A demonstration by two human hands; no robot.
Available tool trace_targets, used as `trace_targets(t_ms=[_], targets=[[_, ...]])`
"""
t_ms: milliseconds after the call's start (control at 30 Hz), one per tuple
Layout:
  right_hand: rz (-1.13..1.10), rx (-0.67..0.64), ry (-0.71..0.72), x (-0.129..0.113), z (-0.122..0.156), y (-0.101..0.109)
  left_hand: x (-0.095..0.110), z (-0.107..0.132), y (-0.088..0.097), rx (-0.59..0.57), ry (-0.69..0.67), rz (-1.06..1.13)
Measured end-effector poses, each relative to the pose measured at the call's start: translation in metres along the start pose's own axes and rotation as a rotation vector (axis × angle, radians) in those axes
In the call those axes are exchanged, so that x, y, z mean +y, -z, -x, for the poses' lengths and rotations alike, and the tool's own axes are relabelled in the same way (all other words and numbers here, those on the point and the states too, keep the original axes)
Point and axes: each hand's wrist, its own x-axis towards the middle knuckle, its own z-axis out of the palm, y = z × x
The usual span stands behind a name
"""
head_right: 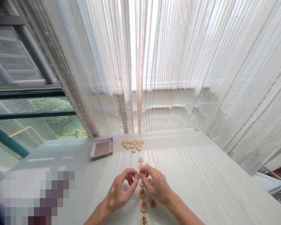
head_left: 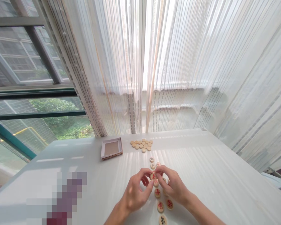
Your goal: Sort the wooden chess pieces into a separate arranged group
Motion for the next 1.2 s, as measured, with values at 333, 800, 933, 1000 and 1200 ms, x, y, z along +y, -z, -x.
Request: trace_targets(t_ms=[333,800,933,1000,1200], targets=[[0.022,-0.025,0.038,0.0009,-0.0001,-0.001,0.0032,-0.0014,0.0028,-0.009,0.06,0.074],[0.044,-0.037,0.069,0.0009,0.0033,-0.0036,-0.0027,-0.004,-0.0045,0.037,0.142,0.133],[0.036,-0.014,0.05,0.0021,0.0019,-0.002,-0.0012,-0.0024,-0.0026,0.01,0.122,0.104],[0.03,-0.017,0.052,0.0019,0.001,-0.0008,-0.0006,-0.0017,-0.0019,0.004,0.106,0.089],[0.009,-0.039,0.046,-0.0014,-0.0003,0.0018,0.002,-0.0013,-0.0013,0.0,0.069,0.074]])
